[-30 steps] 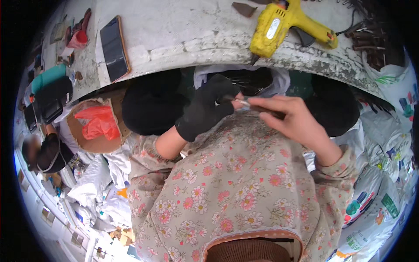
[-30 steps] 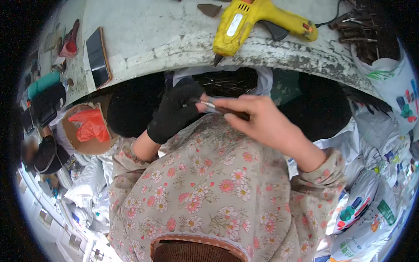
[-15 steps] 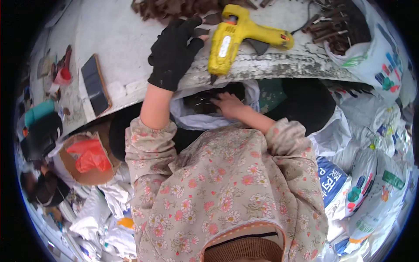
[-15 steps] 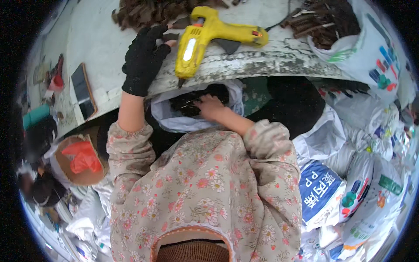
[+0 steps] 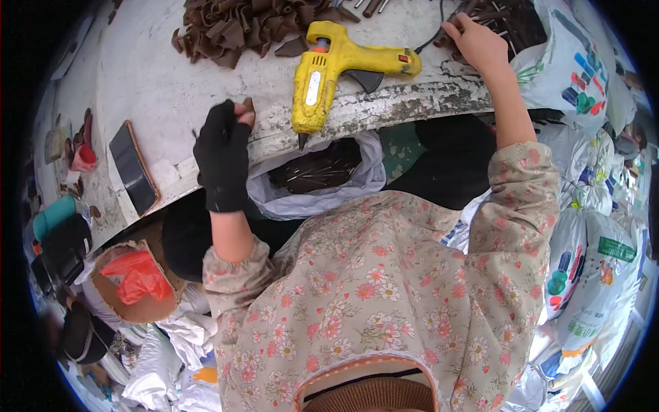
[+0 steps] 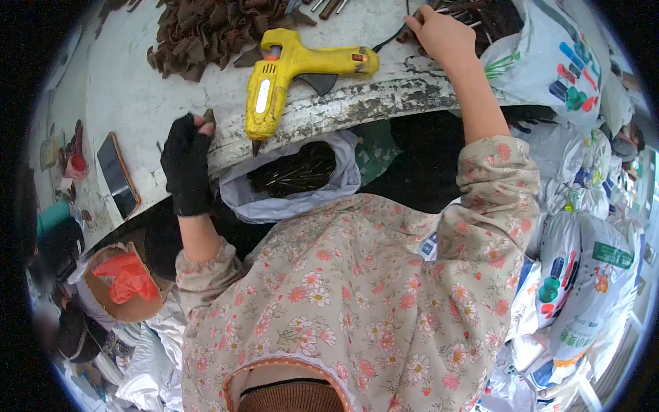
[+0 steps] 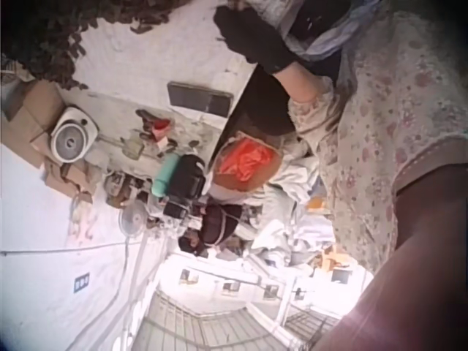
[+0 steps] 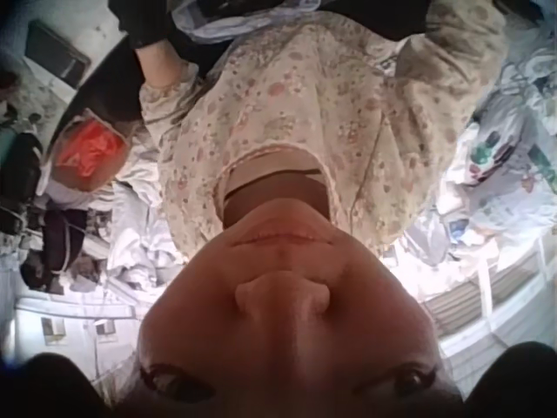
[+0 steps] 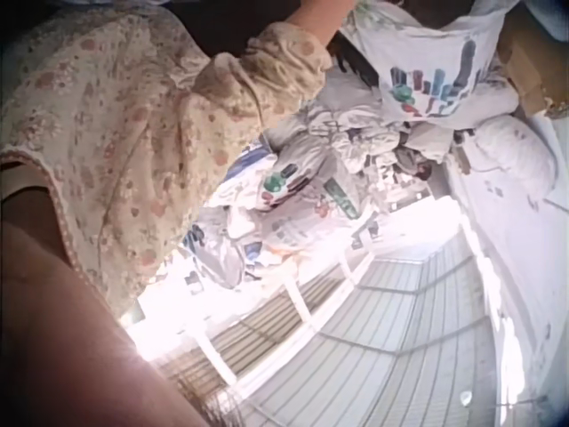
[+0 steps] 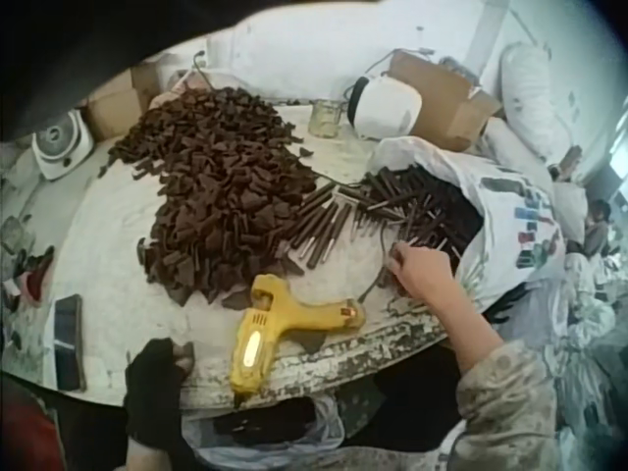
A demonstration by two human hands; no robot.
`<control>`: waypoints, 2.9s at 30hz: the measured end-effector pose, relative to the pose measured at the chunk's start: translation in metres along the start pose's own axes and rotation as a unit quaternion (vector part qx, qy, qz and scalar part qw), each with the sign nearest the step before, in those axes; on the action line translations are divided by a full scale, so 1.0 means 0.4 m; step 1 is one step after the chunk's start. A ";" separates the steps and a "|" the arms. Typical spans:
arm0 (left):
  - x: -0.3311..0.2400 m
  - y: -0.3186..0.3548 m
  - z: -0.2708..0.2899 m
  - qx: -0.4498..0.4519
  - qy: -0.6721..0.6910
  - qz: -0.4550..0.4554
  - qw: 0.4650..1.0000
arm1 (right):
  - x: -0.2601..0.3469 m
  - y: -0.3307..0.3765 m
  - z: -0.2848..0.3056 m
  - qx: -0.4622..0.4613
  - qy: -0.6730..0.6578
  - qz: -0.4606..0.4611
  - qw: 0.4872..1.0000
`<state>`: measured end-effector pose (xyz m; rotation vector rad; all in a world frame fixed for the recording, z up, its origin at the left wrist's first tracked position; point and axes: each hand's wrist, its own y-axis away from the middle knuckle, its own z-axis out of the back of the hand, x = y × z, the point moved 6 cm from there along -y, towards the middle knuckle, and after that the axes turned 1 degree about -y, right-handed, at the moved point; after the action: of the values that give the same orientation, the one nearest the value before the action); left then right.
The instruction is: Assembling small metal rods with brown plastic components at a workbench.
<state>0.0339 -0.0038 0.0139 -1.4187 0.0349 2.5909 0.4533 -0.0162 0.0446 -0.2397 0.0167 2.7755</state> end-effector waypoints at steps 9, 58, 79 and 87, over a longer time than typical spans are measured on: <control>0.032 0.234 -0.082 0.025 0.216 0.157 0.963 | -0.001 0.120 -0.005 0.020 -0.338 0.003 0.941; -0.035 0.226 -0.048 0.022 0.249 0.048 0.967 | 0.429 0.485 0.199 0.265 -0.567 0.286 0.726; -0.050 0.329 -0.010 0.166 -0.067 -0.144 0.973 | 0.494 0.608 -0.029 0.411 -0.598 0.186 0.662; 0.054 0.321 0.034 -0.029 0.067 -0.010 0.997 | 0.584 0.552 -0.530 0.236 -0.339 0.253 0.875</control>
<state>-0.0111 -0.1252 -0.0056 -1.6026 -0.0360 2.4965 0.1957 -0.1512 -0.2075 0.9940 0.6521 3.0607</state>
